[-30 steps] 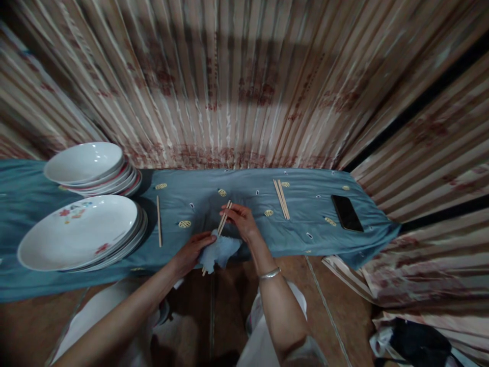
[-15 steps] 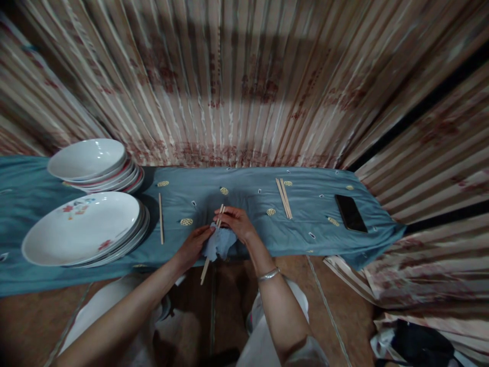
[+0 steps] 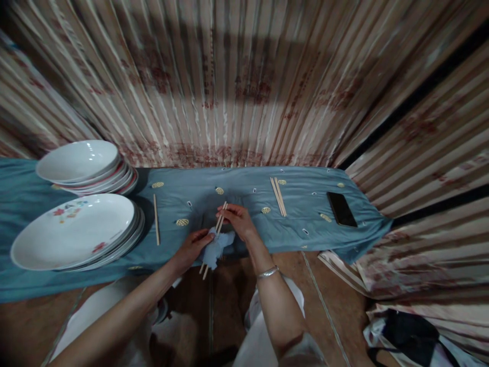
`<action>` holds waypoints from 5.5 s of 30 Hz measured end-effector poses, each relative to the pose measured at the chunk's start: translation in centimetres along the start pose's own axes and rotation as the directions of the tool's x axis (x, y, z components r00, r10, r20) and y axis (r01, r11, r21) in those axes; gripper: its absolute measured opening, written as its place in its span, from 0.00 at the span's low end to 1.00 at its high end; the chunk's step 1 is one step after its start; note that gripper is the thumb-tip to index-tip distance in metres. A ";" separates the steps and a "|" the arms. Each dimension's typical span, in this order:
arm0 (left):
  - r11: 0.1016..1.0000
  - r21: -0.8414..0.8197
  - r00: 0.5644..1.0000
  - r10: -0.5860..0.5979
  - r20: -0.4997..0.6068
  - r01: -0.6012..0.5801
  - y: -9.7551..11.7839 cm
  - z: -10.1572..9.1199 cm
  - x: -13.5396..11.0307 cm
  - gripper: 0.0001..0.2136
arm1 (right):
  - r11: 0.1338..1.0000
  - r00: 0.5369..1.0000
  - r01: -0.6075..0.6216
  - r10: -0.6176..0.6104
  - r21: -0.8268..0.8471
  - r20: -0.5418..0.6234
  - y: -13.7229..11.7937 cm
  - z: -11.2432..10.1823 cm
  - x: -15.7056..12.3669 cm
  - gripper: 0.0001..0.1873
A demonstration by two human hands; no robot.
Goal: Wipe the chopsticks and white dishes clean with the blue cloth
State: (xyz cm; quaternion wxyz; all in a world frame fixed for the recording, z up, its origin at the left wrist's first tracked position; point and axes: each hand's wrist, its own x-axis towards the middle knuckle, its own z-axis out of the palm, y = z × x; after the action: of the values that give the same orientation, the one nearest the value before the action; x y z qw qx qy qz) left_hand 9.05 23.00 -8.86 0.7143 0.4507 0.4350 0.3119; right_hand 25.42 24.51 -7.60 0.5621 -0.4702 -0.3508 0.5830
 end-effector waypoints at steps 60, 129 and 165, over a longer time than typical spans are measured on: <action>0.974 -0.200 0.992 -0.094 0.079 0.108 0.4 -0.4 -1.4 0.22 | 0.999 0.997 -0.052 0.051 0.017 0.049 -0.1 1.0 -1.0 0.19; 0.979 -0.192 0.997 -0.065 0.032 0.070 -0.1 0.1 -0.1 0.22 | 0.993 0.993 -0.119 0.120 -0.022 0.013 1.2 0.5 -1.5 0.18; 0.997 -0.066 0.998 -0.043 0.051 0.046 -0.2 -0.9 -0.1 0.23 | -0.112 0.794 -0.604 -0.169 -0.789 -0.583 -7.7 -15.4 3.9 0.15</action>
State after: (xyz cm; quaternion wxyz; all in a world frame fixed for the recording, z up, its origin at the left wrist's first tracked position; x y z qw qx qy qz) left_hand 8.19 23.21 -9.26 0.7463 0.4245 0.4163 0.2991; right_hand 42.69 27.45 -5.80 -0.0074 -0.9121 -0.4027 0.0764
